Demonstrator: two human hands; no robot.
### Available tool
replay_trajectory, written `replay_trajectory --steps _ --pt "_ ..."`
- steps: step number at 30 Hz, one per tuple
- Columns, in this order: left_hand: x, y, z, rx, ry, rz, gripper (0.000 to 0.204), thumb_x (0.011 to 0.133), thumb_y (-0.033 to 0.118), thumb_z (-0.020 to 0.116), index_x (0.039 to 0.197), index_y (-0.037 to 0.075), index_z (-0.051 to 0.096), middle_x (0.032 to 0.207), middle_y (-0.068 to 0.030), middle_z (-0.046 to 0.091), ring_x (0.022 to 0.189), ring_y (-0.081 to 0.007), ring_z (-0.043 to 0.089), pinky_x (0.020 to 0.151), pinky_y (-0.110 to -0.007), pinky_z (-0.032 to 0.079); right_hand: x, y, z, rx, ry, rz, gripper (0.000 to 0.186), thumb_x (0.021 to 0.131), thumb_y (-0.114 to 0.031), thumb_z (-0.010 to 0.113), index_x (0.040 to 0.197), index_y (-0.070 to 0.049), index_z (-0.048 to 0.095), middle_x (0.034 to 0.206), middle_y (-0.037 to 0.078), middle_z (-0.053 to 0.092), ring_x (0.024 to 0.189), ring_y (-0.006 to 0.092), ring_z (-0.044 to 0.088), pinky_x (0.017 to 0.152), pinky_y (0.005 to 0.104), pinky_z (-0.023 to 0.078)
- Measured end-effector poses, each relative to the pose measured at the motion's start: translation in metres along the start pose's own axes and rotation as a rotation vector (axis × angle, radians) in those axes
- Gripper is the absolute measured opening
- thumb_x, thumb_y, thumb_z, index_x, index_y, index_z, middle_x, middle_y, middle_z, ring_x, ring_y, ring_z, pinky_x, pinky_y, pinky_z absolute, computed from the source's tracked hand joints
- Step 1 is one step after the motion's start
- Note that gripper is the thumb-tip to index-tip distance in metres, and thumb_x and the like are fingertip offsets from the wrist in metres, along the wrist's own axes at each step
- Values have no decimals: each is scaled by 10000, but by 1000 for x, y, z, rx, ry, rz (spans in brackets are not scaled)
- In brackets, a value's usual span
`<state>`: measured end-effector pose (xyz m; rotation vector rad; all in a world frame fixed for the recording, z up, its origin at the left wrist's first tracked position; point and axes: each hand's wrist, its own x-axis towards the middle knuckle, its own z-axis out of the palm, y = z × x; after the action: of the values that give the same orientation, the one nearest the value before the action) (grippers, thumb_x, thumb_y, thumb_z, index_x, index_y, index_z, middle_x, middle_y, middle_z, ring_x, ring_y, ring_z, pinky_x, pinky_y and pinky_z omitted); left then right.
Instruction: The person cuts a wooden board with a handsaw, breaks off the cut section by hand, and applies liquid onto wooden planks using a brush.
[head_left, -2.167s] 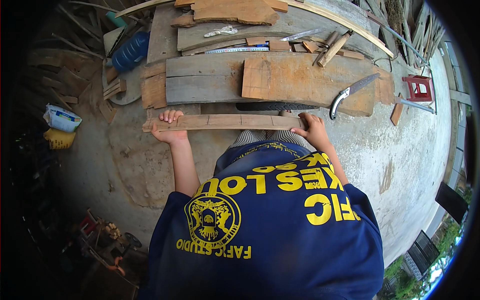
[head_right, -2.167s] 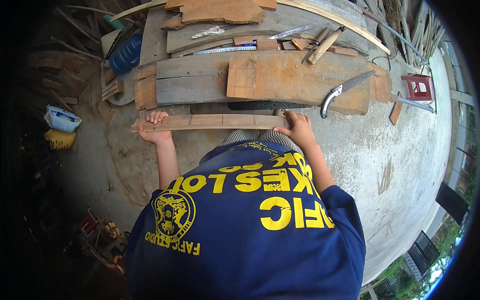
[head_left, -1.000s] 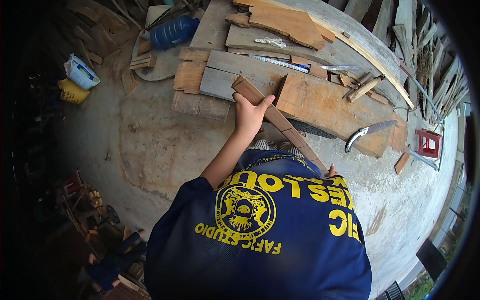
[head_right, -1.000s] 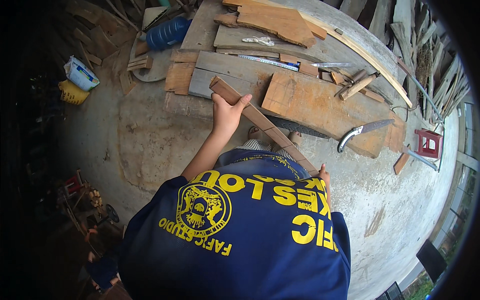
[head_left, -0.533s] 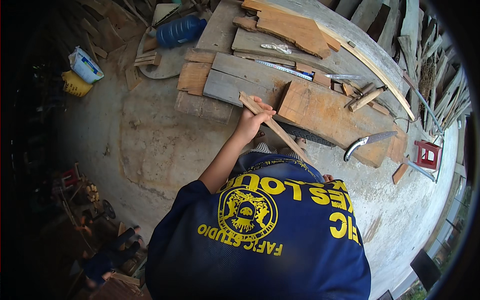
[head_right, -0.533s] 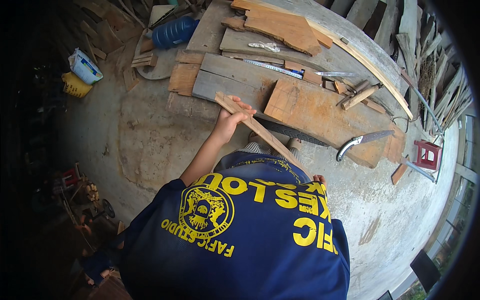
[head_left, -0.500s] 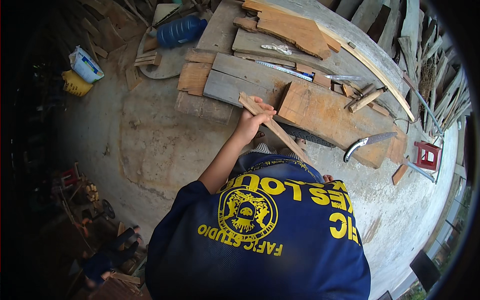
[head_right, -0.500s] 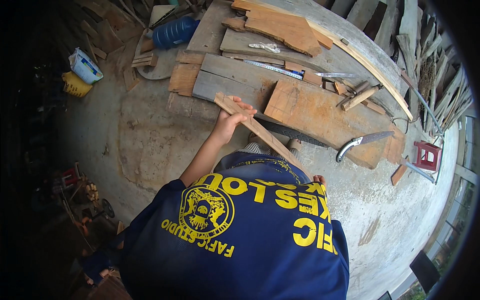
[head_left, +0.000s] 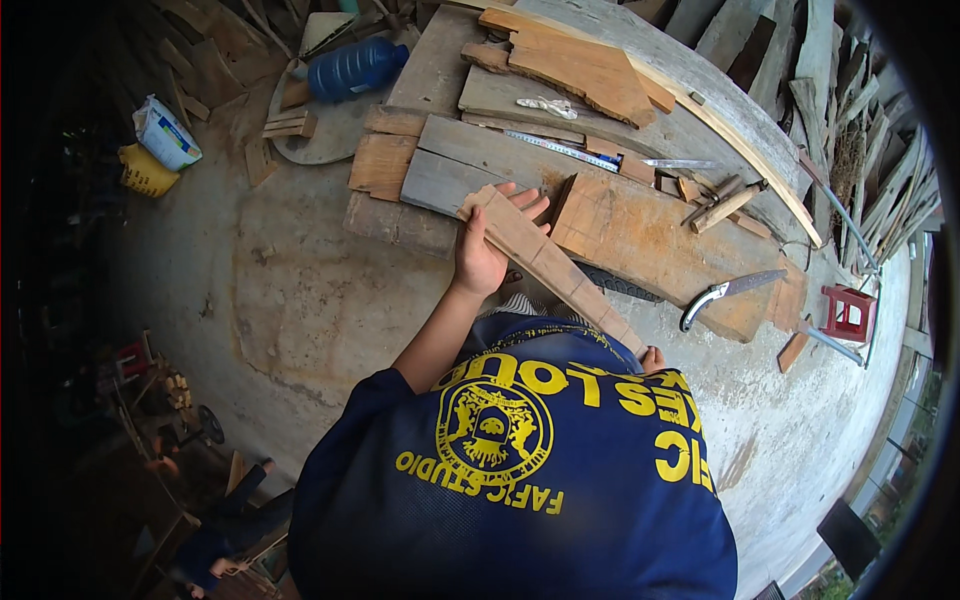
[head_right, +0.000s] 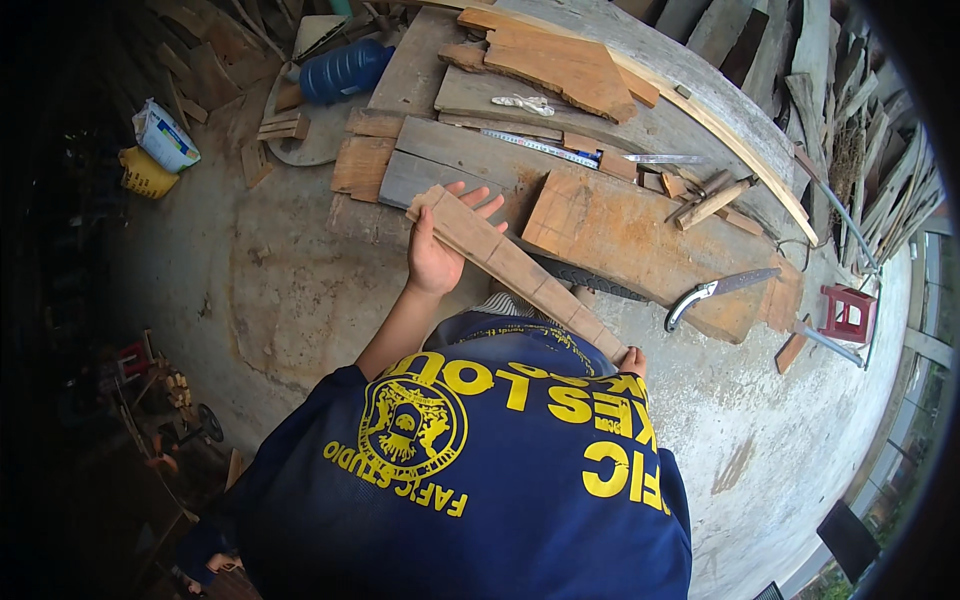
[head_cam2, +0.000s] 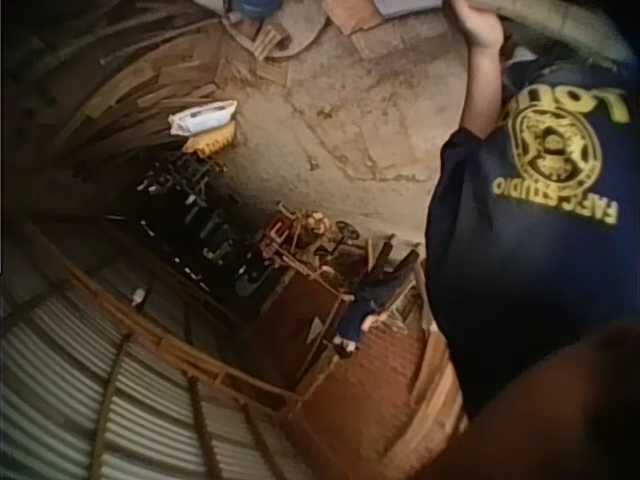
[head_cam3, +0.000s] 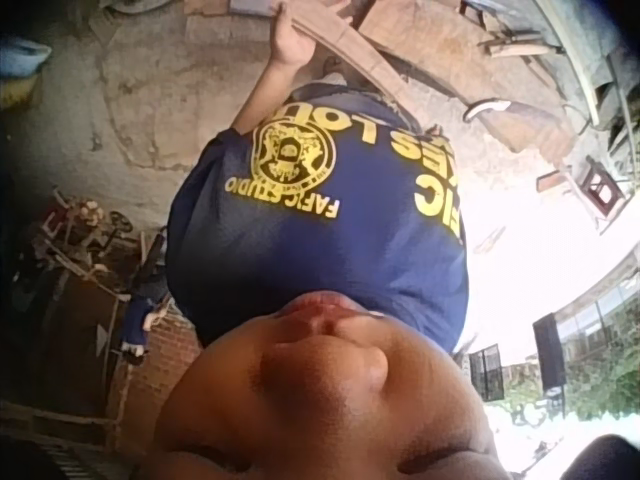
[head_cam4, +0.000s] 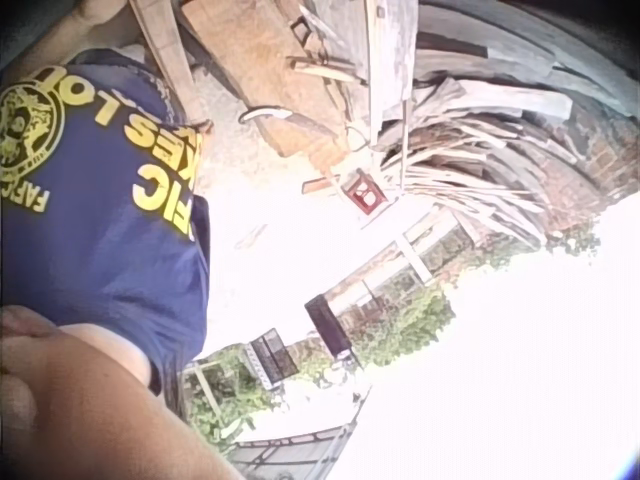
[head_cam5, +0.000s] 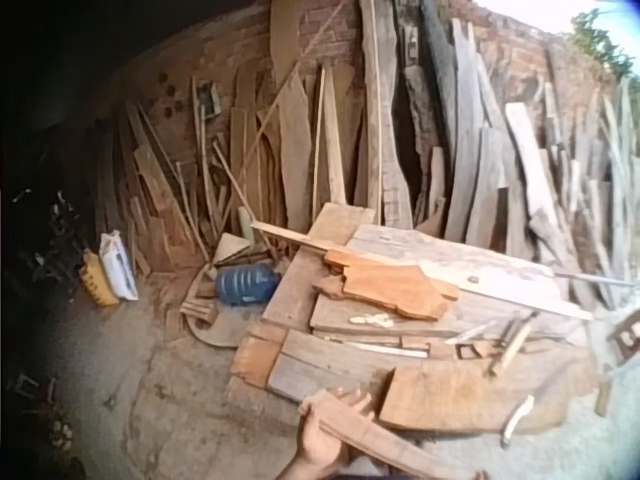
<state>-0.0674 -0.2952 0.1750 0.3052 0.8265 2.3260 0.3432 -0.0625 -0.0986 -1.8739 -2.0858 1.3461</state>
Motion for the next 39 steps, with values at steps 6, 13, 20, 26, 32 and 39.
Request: replay_trajectory --steps 6,13,20,26,32,39 --pt "-5 7 5 0 43 -1 470 928 449 384 1254 111 361 1213 -196 487 1188 -420 433 957 -592 360 -17 -26 -1 44 58 21 285 916 -278 470 951 -46 632 789 77 620 698 179 572 600 329 457" --pt "-2 4 8 -18 78 -59 372 932 408 403 1177 130 383 1053 -171 572 1064 -377 542 921 -597 400 -23 -19 0 60 66 48 275 911 -294 461 937 -75 624 740 51 600 557 148 532 458 310 422" --pt "1 6 1 5 44 -109 259 943 380 412 1021 134 438 772 -85 595 872 -317 634 819 -580 475 -36 -38 -6 37 97 73 282 904 -297 457 941 -70 621 730 69 599 515 171 536 447 314 426" --pt "3 11 12 45 39 -141 196 934 314 457 886 125 469 707 -51 533 794 -271 628 786 -534 497 -38 -26 2 -93 117 4 297 911 -264 440 935 -26 617 767 122 625 689 221 585 633 350 455" --pt "-4 16 24 9 -98 -66 123 925 204 461 856 105 440 712 -11 433 691 -159 489 763 -364 436 -35 -38 12 -7 18 -9 324 933 -275 431 1006 -7 597 851 161 641 790 256 606 726 356 455" --pt "-18 44 79 152 -167 184 84 915 118 410 842 78 400 702 -20 380 642 -115 379 691 -319 379 -38 -14 34 -118 179 142 488 896 -298 512 1301 -56 388 1013 189 620 941 340 600 825 406 451"
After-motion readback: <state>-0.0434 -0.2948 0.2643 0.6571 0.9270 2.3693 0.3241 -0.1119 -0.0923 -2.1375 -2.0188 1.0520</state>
